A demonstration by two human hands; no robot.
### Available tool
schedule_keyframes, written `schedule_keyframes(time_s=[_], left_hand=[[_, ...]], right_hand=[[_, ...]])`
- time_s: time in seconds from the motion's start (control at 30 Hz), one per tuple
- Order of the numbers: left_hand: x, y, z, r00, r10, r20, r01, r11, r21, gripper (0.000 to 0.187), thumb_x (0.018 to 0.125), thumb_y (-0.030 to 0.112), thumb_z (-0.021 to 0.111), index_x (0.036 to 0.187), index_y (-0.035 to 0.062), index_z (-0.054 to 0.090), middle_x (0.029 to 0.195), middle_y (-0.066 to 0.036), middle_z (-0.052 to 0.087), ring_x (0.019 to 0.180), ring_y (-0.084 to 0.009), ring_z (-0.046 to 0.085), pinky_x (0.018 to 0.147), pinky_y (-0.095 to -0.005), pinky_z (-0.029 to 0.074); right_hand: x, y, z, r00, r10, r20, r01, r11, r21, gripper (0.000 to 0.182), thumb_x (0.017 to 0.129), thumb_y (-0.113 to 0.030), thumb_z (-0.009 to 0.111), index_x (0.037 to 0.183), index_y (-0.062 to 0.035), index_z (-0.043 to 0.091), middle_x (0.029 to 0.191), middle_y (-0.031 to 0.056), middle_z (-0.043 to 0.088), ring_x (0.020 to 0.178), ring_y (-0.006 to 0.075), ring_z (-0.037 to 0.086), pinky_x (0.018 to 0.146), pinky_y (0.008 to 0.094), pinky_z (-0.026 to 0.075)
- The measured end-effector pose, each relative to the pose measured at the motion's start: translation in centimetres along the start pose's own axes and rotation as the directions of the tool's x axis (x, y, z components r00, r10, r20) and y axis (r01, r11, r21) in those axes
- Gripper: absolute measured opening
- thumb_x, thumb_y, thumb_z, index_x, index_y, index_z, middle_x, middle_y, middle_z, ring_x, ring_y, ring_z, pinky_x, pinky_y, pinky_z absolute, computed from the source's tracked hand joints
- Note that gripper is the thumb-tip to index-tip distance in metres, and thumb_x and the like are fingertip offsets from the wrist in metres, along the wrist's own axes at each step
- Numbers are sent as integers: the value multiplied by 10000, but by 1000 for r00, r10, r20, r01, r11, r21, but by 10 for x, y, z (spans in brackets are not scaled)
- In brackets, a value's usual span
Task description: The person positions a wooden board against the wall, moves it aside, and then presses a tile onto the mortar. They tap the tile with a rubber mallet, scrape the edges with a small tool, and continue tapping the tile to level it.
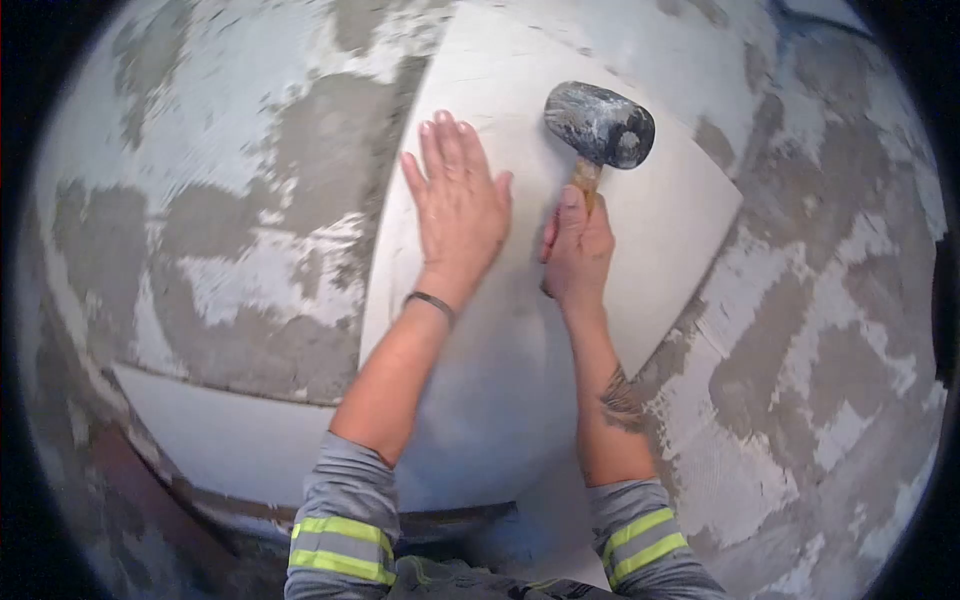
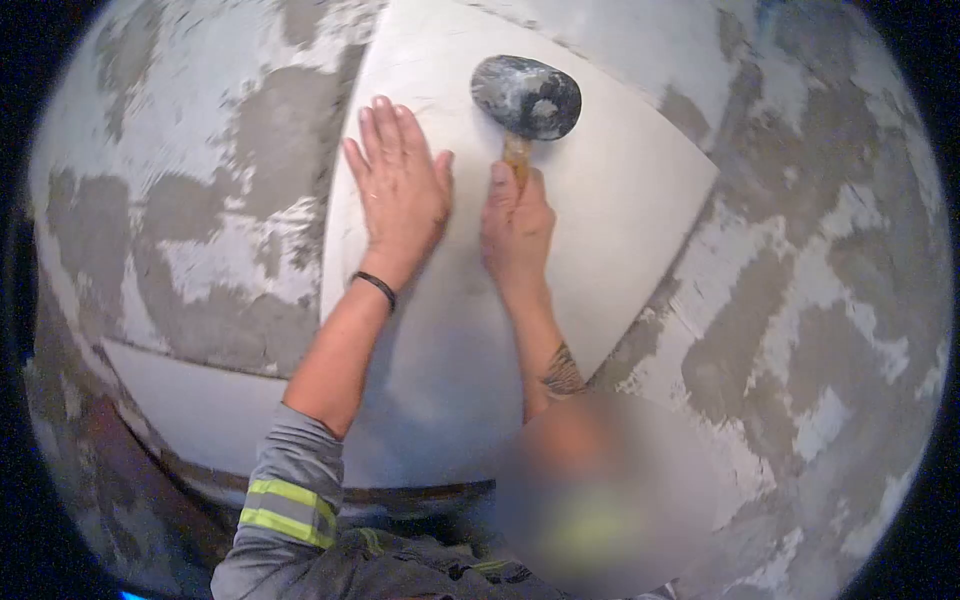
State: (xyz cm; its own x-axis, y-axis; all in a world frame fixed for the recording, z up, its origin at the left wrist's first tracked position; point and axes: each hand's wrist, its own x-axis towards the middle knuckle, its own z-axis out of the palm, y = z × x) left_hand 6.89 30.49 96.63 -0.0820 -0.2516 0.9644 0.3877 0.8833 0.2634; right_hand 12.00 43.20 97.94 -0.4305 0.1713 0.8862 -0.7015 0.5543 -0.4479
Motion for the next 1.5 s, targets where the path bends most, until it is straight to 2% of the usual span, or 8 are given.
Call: schedule_keyframes(time_s=[0.07, 0.13, 0.23, 0.4, 0.57, 1.03, 1.1, 1.5], left_hand=[[11, 1, 6, 998, 58, -31, -58, 998, 0, 788, 983, 408, 568, 1533, -83, 289, 1632, -283, 222, 1519, -447, 197, 1199, -631, 165], [13, -1, 11, 991, 98, -90, -96, 995, 34, 775, 999, 415, 547, 1538, -77, 285, 1636, -278, 218, 1523, -440, 196, 1195, -635, 175], [8, -2, 10, 987, 133, -96, -131, 991, 24, 760, 1021, 417, 515, 1546, -73, 266, 1641, -274, 208, 1533, -433, 171, 1202, -628, 155], [11, 0, 12, 989, 125, -85, -123, 992, 20, 753, 1032, 412, 493, 1552, -75, 252, 1651, -270, 180, 1543, -426, 131, 1218, -608, 99], [10, -2, 11, 990, 118, -76, -114, 992, 52, 763, 1030, 422, 496, 1557, -71, 248, 1652, -268, 178, 1544, -421, 135, 1220, -607, 100], [12, -3, 14, 993, 94, -73, -95, 995, -13, 797, 1011, 441, 522, 1552, -74, 244, 1659, -261, 164, 1543, -434, 123, 1216, -620, 83], [14, -3, 12, 995, 86, -45, -87, 996, -6, 799, 1012, 447, 517, 1553, -71, 240, 1660, -258, 163, 1545, -431, 110, 1220, -615, 64], [12, -3, 10, 992, 109, -60, -108, 994, 19, 786, 1007, 423, 532, 1536, -92, 264, 1641, -286, 188, 1532, -453, 138, 1207, -635, 112]], right_hand=[[2, 5, 3, 997, 10, -83, -4, 998, 68, 380, 1064, -376, 520, 950, -20, 586, 633, 105, 606, 572, 257, 636, 556, 392, 498], [16, 21, 9, 928, -357, -104, 342, 929, -139, 354, 1054, -338, 549, 953, 1, 573, 652, 159, 626, 606, 351, 668, 563, 432, 504], [12, 4, -4, 992, -120, 39, 123, 990, -62, 358, 1046, -329, 562, 956, 17, 570, 678, 206, 635, 658, 415, 677, 587, 467, 511], [5, 17, -2, 982, -184, -34, 174, 965, -195, 349, 1041, -320, 577, 953, 18, 572, 676, 200, 635, 646, 405, 674, 583, 462, 511], [6, 7, -2, 962, -263, -66, 264, 965, -5, 337, 1042, -305, 575, 946, 18, 581, 685, 203, 638, 640, 402, 675, 583, 448, 513], [8, 9, -3, 993, -114, -29, 113, 993, -23, 389, 1048, -356, 543, 985, 24, 600, 756, 231, 653, 719, 400, 688, 659, 452, 525], [18, 20, 1, 986, -164, 35, 168, 962, -218, 421, 1052, -383, 522, 1000, 26, 609, 764, 237, 652, 735, 406, 680, 687, 464, 523], [21, 18, -6, 995, -67, 74, 77, 987, -144, 433, 1060, -394, 507, 976, 20, 602, 737, 212, 646, 694, 377, 672, 662, 454, 516]])
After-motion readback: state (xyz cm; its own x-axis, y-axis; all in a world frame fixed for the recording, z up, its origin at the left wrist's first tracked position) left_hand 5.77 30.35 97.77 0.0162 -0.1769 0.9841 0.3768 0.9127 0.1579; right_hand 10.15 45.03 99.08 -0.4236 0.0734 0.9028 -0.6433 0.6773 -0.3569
